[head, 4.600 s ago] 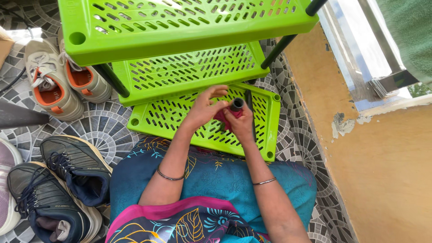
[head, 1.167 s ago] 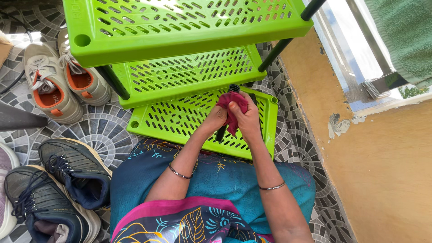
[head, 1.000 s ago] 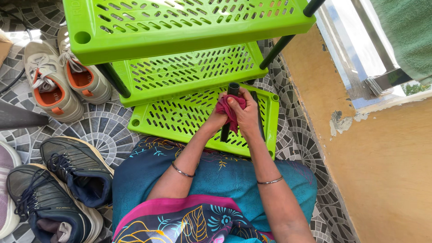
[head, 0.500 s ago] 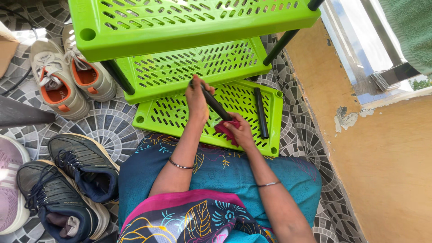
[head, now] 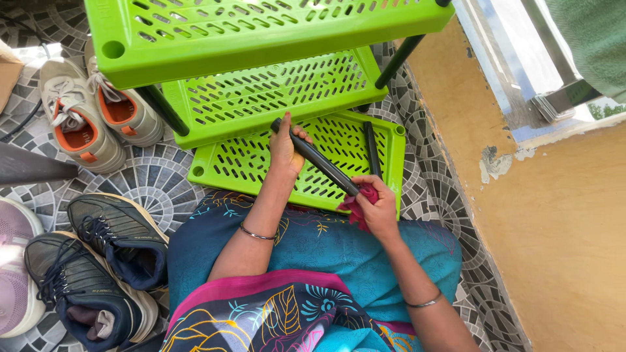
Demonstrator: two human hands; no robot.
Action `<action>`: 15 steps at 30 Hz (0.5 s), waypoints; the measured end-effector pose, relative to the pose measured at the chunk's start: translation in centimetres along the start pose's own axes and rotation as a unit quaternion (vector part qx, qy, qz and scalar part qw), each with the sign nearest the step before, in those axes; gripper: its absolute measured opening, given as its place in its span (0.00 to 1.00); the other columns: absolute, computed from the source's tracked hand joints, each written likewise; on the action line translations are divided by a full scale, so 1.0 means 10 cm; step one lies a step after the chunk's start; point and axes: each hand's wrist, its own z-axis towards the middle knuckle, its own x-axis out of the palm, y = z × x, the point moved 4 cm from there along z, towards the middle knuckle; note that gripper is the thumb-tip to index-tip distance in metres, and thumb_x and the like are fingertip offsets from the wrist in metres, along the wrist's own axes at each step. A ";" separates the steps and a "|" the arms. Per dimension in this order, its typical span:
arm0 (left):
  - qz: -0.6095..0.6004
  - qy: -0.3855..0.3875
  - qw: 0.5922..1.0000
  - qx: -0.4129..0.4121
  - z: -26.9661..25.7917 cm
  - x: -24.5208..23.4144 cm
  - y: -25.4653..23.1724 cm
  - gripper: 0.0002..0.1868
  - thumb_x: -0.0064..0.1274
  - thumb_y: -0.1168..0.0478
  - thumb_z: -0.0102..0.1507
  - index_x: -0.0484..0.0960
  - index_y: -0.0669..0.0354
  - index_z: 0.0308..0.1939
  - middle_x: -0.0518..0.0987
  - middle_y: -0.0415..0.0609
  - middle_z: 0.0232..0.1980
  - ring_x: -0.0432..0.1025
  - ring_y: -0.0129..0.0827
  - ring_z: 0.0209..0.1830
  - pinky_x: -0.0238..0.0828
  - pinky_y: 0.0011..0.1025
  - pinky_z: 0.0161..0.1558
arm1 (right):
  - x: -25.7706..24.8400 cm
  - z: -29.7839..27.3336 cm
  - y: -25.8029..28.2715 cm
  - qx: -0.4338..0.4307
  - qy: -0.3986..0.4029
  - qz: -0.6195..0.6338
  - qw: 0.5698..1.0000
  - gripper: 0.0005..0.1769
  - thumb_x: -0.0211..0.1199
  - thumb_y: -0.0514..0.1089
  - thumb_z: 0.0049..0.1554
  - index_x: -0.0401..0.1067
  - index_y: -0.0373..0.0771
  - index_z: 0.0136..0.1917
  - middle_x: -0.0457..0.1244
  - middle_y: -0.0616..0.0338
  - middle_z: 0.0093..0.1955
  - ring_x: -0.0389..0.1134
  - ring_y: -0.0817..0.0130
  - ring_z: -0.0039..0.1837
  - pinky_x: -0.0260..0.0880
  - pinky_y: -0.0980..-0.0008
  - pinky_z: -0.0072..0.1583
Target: The person wipes black metal poles with a red cloth and inserts them into the holes of a green plastic shelving unit. The person repeats this process for multiple poles, cleaning and installing them one at a time.
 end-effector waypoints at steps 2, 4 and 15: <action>-0.028 0.047 0.998 0.001 -0.03 0.05 -0.07 0.15 0.61 0.55 0.66 0.68 0.49 0.35 0.64 0.36 0.24 0.63 0.27 0.24 0.63 0.32 0.32 | 0.07 0.00 -0.11 -0.019 -0.040 -0.002 0.999 0.17 0.57 0.26 0.56 0.73 0.33 0.59 0.67 0.56 0.50 0.69 0.71 0.52 0.74 0.73 0.56; -0.047 0.119 0.992 0.003 -0.07 0.15 -0.21 0.14 0.61 0.57 0.67 0.69 0.49 0.35 0.62 0.35 0.22 0.61 0.24 0.22 0.61 0.29 0.31 | 0.18 0.07 -0.42 0.137 -0.045 0.237 0.961 0.13 0.56 0.31 0.58 0.71 0.37 0.57 0.68 0.53 0.44 0.70 0.67 0.43 0.72 0.69 0.43; 0.182 0.010 0.974 0.139 -0.27 0.27 -0.13 0.14 0.64 0.57 0.63 0.74 0.58 0.33 0.70 0.40 0.22 0.66 0.29 0.20 0.67 0.33 0.27 | 0.20 0.41 -1.07 0.049 0.105 -0.035 0.993 0.24 0.56 0.27 0.54 0.69 0.43 0.62 0.66 0.52 0.50 0.73 0.58 0.48 0.77 0.64 0.51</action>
